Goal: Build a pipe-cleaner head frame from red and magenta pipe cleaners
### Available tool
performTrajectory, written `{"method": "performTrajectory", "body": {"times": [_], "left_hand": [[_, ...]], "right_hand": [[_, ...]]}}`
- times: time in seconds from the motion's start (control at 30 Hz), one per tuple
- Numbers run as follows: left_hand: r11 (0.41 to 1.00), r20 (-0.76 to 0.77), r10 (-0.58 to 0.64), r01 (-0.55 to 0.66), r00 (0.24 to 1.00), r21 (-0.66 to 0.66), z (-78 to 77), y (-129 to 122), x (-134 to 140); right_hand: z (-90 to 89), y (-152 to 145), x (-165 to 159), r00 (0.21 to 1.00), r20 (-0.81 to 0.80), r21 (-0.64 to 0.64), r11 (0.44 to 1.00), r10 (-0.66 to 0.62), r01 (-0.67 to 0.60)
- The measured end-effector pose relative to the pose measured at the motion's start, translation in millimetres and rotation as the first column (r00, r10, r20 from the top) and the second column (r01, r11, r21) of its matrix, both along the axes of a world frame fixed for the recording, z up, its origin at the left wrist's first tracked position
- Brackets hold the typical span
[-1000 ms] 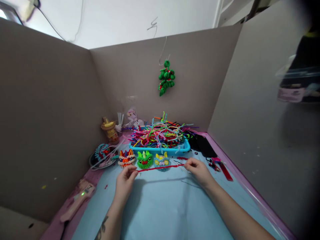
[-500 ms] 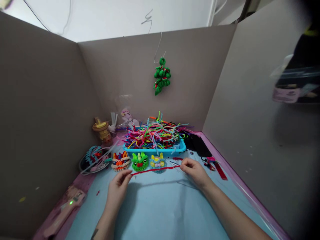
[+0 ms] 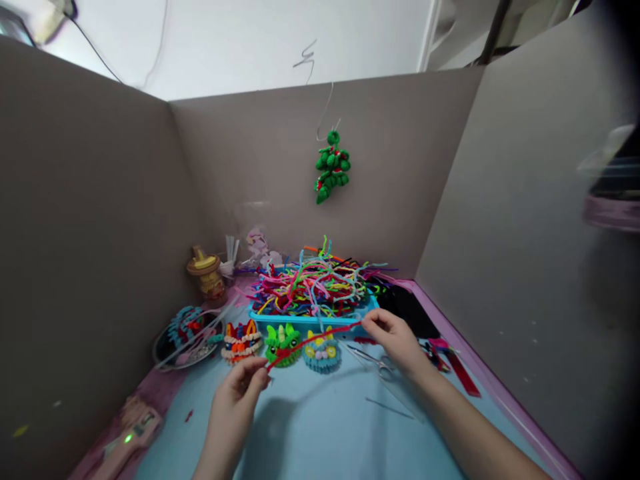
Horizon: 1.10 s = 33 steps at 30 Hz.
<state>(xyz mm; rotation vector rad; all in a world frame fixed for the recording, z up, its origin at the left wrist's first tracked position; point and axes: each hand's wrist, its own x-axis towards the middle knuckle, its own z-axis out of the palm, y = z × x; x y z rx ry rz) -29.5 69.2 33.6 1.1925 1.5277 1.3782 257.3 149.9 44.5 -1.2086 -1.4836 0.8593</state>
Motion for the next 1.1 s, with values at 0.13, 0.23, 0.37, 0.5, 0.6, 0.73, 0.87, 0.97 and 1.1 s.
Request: {"method": "performTrajectory", "body": {"times": [0.13,0.23,0.37,0.5,0.6,0.73,0.87,0.97,1.1], "left_hand": [[0.990,-0.004,0.044,-0.044,0.999,0.131,16.8,42,6],[0.952,-0.267,0.140,-0.056,0.953,0.301,22.5,84,4],[0.925,-0.584,0.163,0.083,0.795,0.370,16.7,120,-6],[0.926,-0.746,0.059,0.243,0.663,0.289,8.8,126,-10],[0.931,-0.800,0.093,0.232,0.593,0.280,5.9,119,-5],[0.939,-0.800,0.122,0.192,0.587,0.285,0.7,97,5],[0.929,-0.770,0.121,0.203,0.626,0.311,-9.9,72,7],[0.918,-0.737,0.121,0.207,0.665,0.338,-19.3,61,3],[0.918,-0.708,0.098,0.211,0.700,0.336,-25.0,54,0]], "right_hand": [[12.4,27,-20,0.999,0.006,0.095,0.994,-0.053,0.052],[10.6,48,-39,0.989,0.121,0.203,0.978,-0.083,0.057],[-1.2,69,-52,0.912,0.411,0.147,0.986,0.007,-0.074],[1.7,75,-57,0.870,0.490,0.223,0.973,-0.061,-0.058],[10.8,77,-71,0.823,0.562,0.278,0.917,0.085,-0.285],[12.4,95,-92,0.560,0.733,0.019,0.811,0.386,-0.584],[5.4,121,-93,0.421,0.875,-0.075,0.927,0.238,-0.368],[4.2,126,-87,0.385,0.898,-0.062,0.928,0.213,-0.368],[5.1,124,-82,0.382,0.923,0.108,0.922,0.046,-0.372]]}}
